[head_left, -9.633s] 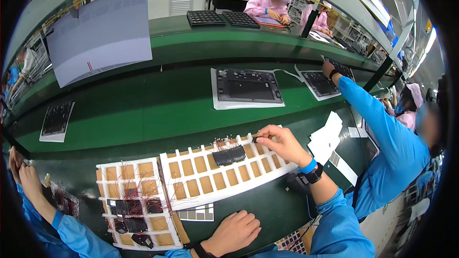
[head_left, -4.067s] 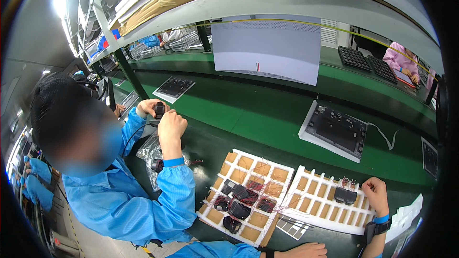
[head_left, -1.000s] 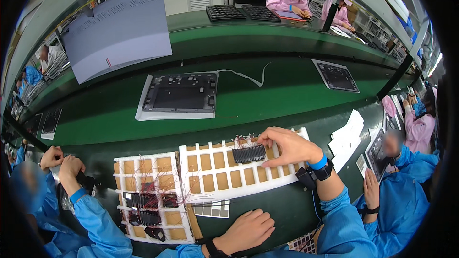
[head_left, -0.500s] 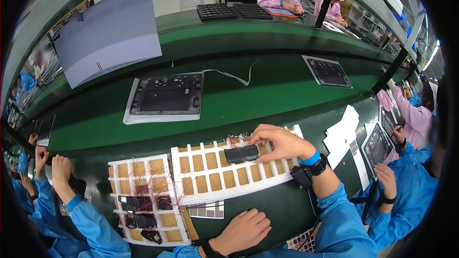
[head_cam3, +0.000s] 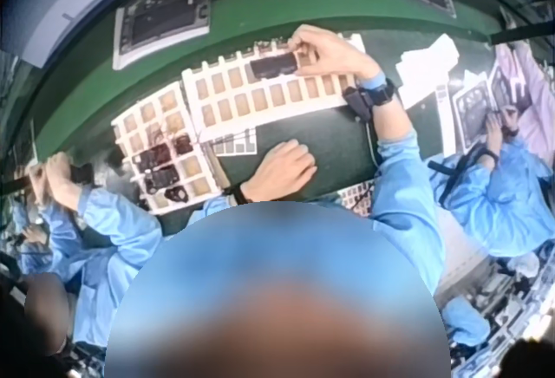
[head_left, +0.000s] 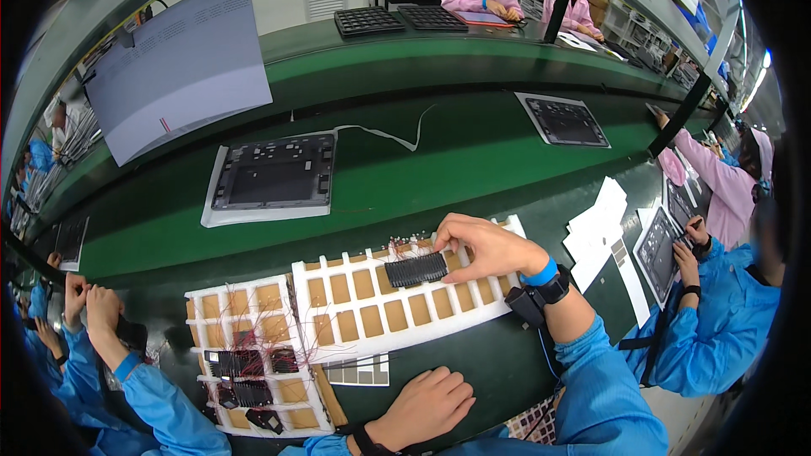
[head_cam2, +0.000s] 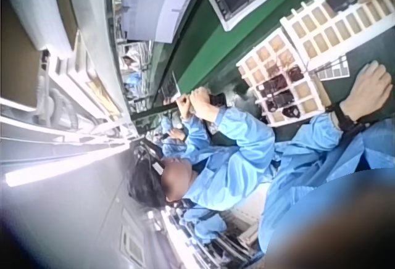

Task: Assembling thermal pads and small components onto a tablet chassis on an assembly line.

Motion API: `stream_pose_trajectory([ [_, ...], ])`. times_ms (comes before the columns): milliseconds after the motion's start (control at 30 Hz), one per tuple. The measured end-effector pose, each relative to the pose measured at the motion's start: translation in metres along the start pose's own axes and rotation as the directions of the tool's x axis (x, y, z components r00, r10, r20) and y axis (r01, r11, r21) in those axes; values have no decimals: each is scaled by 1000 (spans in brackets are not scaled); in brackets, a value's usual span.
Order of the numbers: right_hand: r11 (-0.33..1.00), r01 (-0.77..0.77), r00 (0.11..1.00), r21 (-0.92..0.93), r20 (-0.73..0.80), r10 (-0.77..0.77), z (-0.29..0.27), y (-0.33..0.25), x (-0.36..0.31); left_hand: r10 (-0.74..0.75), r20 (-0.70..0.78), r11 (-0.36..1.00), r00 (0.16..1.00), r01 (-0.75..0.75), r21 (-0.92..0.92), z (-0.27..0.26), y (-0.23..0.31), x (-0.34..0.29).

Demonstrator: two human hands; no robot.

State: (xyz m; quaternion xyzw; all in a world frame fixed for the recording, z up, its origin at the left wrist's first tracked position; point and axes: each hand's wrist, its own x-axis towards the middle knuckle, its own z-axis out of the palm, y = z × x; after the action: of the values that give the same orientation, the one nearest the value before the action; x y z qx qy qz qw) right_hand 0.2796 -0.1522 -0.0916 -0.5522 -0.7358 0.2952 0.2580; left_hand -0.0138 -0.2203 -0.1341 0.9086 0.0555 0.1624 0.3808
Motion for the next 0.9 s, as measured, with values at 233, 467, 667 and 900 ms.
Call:
stream_pose_trajectory([
  [233,999,27,1000,39,-8,-26,-2,4,1,7,-10,1000,1000,-7,2,1,0,0],
  [467,997,-27,1000,70,-1,27,-2,2,-1,-1,2,1000,1000,1,-2,0,1,0],
  [667,1000,28,999,4,24,-28,-2,2,1,-12,6,1000,1000,12,-4,-2,2,1],
  [900,1000,6,1000,28,28,-6,-4,3,0,-8,4,1000,1000,8,4,-1,1,1],
])
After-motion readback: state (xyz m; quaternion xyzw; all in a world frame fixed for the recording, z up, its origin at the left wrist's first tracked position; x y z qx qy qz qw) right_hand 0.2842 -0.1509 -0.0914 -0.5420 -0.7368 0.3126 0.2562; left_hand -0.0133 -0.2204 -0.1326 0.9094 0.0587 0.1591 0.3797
